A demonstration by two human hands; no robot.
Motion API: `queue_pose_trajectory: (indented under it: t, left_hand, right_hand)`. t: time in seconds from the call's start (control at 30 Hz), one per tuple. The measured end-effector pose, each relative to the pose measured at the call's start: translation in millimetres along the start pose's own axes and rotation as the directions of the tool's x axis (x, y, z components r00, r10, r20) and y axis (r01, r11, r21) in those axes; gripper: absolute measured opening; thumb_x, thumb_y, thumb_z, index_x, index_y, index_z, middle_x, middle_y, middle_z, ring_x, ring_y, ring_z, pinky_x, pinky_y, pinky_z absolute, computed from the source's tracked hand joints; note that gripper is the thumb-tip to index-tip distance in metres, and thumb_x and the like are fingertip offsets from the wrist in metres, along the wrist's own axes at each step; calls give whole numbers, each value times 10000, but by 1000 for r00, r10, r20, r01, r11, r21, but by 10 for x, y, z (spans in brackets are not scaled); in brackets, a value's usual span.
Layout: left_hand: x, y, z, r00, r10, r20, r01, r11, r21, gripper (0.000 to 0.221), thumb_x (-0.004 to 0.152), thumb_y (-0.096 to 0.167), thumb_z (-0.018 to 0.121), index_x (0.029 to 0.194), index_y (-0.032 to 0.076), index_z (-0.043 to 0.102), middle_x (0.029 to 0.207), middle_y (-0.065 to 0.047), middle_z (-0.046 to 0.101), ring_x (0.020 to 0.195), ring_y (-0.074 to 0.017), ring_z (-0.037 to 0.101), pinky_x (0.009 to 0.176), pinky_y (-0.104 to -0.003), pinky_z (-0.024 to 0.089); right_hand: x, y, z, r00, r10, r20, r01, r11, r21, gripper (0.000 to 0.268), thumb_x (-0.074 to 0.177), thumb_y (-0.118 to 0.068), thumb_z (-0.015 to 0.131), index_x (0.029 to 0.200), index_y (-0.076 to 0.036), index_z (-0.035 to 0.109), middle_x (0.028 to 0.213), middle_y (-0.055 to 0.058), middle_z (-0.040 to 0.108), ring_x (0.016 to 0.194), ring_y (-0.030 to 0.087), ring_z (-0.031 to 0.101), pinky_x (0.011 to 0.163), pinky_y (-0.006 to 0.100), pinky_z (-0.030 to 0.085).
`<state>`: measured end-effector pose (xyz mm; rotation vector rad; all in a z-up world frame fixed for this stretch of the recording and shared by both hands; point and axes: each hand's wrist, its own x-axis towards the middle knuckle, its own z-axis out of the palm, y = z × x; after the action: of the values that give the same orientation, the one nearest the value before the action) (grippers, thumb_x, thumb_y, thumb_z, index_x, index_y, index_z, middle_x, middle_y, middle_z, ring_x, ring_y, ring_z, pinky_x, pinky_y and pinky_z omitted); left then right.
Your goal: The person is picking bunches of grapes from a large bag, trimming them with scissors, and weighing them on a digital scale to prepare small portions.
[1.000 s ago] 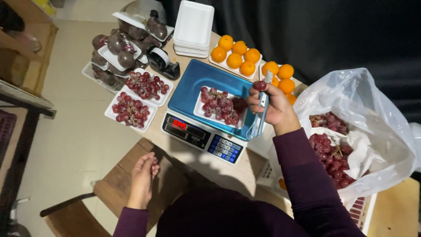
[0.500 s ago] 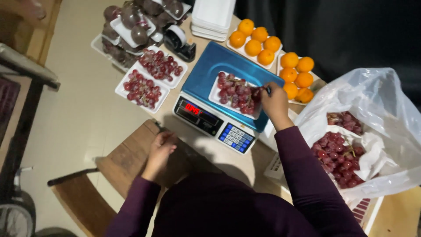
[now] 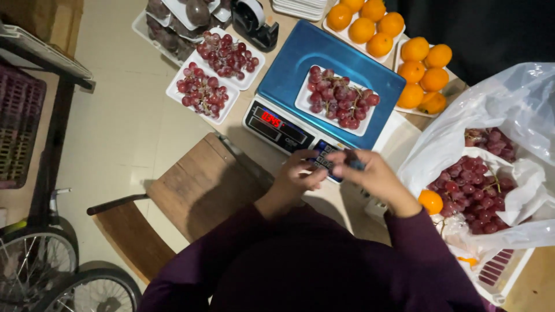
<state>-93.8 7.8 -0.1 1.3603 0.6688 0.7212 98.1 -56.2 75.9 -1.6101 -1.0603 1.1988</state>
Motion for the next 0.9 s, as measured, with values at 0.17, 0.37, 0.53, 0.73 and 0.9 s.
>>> queue_pose_trajectory:
  t: [0.17, 0.37, 0.53, 0.73, 0.9]
  left_hand:
    - [243, -602, 663, 945, -313, -97, 273, 916, -294, 415, 908, 241, 798, 1243, 73, 621, 804, -177, 729, 576, -183, 703, 515, -204, 590]
    - [33, 8, 648, 898, -417, 138, 438, 874, -209, 681, 879, 385, 798, 1345, -34, 532, 905, -240, 702, 704, -221, 723, 615, -272, 611]
    - [28, 113, 607, 878, -443, 184, 474, 857, -203, 711, 917, 436, 748, 1349, -72, 503, 932, -229, 685, 729, -202, 710, 656, -283, 606]
    - [64, -16, 570, 849, -520, 91, 528, 833, -168, 466, 1010, 385, 623, 1279, 5, 618, 915, -207, 701, 707, -232, 750, 625, -296, 631]
    - [36, -17, 523, 840, -538, 70, 540, 814, -215, 510, 963, 410, 665, 1287, 18, 629, 902, -169, 713, 692, -210, 736, 612, -283, 605]
  right_hand:
    - [-354, 258, -42, 997, -4, -75, 10, 997, 77, 464, 690, -34, 927, 1133, -20, 788, 927, 62, 768, 846, 111, 636, 833, 291, 542]
    - [-540, 521, -171, 988, -56, -143, 61, 998, 33, 390, 705, 3, 904, 1079, -24, 798, 773, 37, 675, 733, 101, 574, 718, 247, 501]
    - [-561, 448, -122, 986, -9, -165, 26, 994, 101, 367, 742, 26, 870, 1097, -21, 787, 705, 12, 641, 678, 76, 562, 679, 210, 488]
    - [-536, 292, -102, 982, 39, -187, -7, 985, 173, 390, 763, 32, 851, 1139, 0, 750, 804, 61, 734, 698, 70, 597, 704, 228, 512]
    - [-499, 238, -95, 972, 75, -221, -41, 987, 157, 386, 744, 39, 850, 1114, -3, 746, 824, 48, 723, 640, 52, 548, 593, 185, 447]
